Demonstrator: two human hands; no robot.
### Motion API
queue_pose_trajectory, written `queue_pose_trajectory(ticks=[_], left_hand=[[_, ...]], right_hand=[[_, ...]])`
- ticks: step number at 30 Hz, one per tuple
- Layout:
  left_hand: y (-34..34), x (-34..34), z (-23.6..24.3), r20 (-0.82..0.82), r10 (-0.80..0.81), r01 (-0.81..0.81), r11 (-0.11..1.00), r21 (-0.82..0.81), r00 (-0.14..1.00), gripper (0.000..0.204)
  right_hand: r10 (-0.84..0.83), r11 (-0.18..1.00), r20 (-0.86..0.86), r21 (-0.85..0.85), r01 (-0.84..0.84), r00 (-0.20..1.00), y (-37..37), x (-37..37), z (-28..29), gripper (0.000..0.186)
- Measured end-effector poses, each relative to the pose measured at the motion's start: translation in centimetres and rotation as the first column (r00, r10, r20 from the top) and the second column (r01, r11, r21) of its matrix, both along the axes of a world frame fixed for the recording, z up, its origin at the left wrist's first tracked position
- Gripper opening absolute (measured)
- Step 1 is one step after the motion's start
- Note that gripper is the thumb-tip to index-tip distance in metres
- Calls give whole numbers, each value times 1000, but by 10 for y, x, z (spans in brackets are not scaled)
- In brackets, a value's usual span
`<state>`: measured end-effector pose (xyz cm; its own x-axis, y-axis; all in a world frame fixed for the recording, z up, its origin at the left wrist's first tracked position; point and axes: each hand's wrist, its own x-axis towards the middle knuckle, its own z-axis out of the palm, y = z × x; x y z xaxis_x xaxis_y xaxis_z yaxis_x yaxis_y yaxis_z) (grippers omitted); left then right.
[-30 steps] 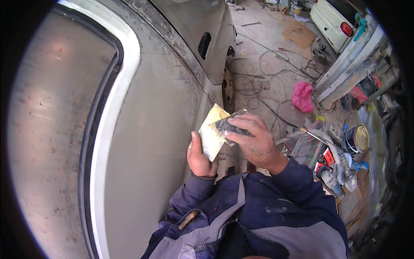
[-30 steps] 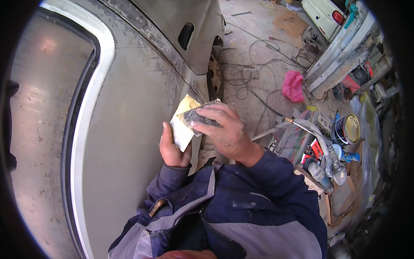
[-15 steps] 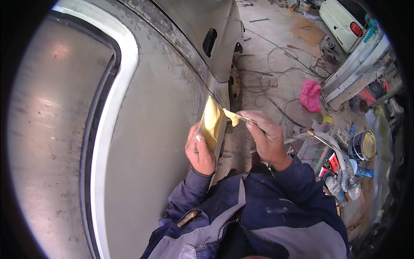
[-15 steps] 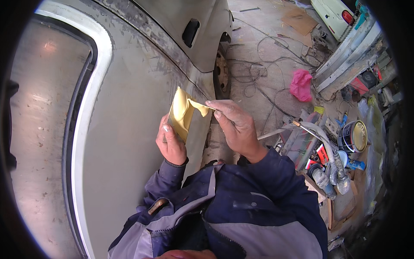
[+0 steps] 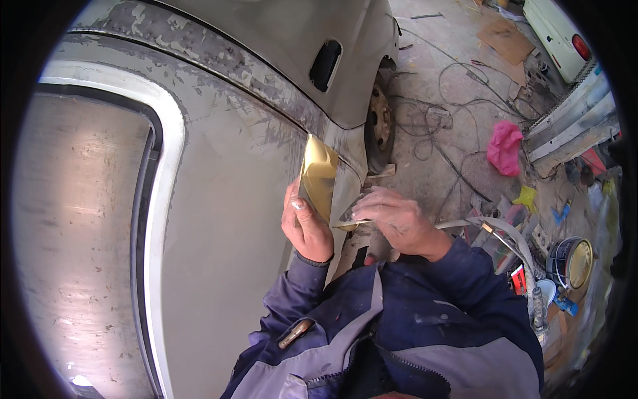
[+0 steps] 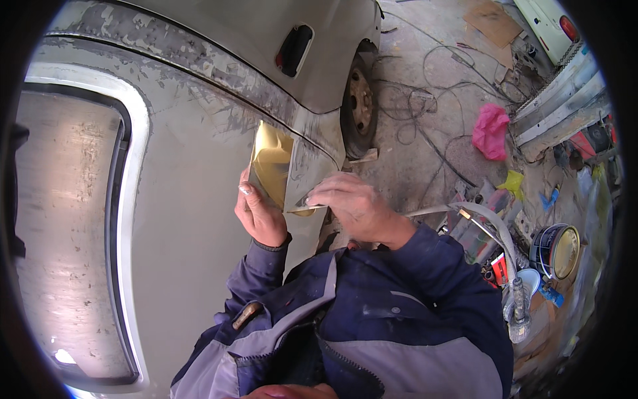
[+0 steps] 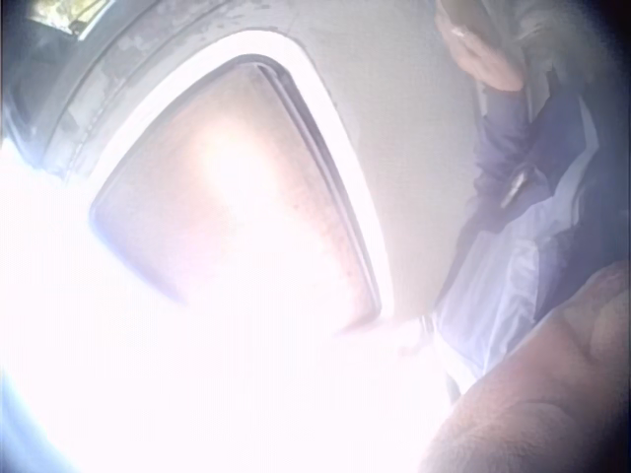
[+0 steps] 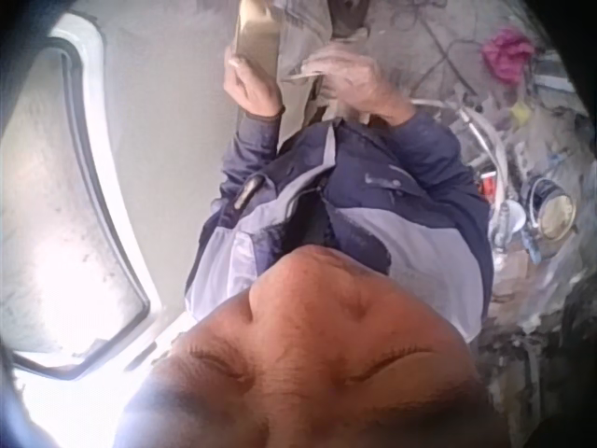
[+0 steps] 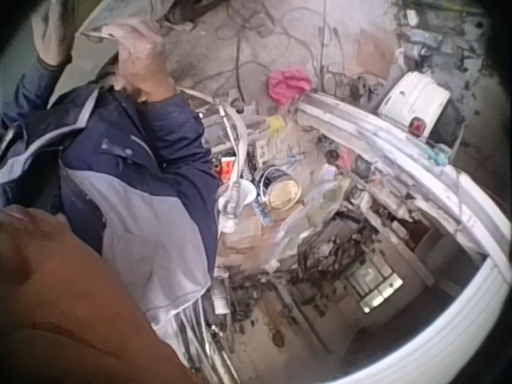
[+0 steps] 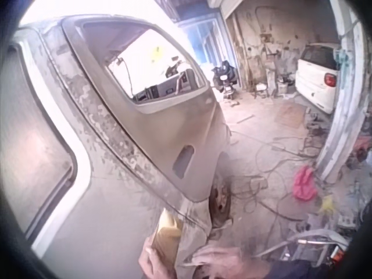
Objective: The person scoops yellow body filler from a can onto a metal spreader, then applies and smooths the filler onto a damaged area of a truck door using the spreader. The person works along the door panel, spreading the filler to cover the surface.
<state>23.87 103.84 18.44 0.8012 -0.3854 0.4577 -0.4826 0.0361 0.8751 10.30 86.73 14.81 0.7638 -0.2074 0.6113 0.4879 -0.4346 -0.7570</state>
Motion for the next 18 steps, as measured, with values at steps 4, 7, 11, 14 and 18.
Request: queue_pose_trajectory(ticks=[4, 7, 11, 14, 18], left_hand=[[5, -3, -3, -493, -229, 20, 919, -393, 839, 69], [6, -12, -5, -569, -500, 77, 791, -606, 654, 63], [0, -16, -7, -609, -567, 69, 761, -646, 555, 64], [3, -7, -8, -574, -630, 97, 714, -694, 523, 64], [11, 5, -12, -600, -666, 44, 685, -728, 442, 63]], right_hand=[[-121, 904, 22, 414, 101, 992, -27, -1, 19, 30], [-92, 598, 129, 800, -49, 987, -23, 12, 42, 41], [-55, 720, 111, 693, -37, 992, 4, 29, 67, 44], [-251, 933, 82, 285, 218, 965, 20, 28, 69, 41], [-276, 952, 75, -117, 283, 958, 16, 23, 64, 42]])
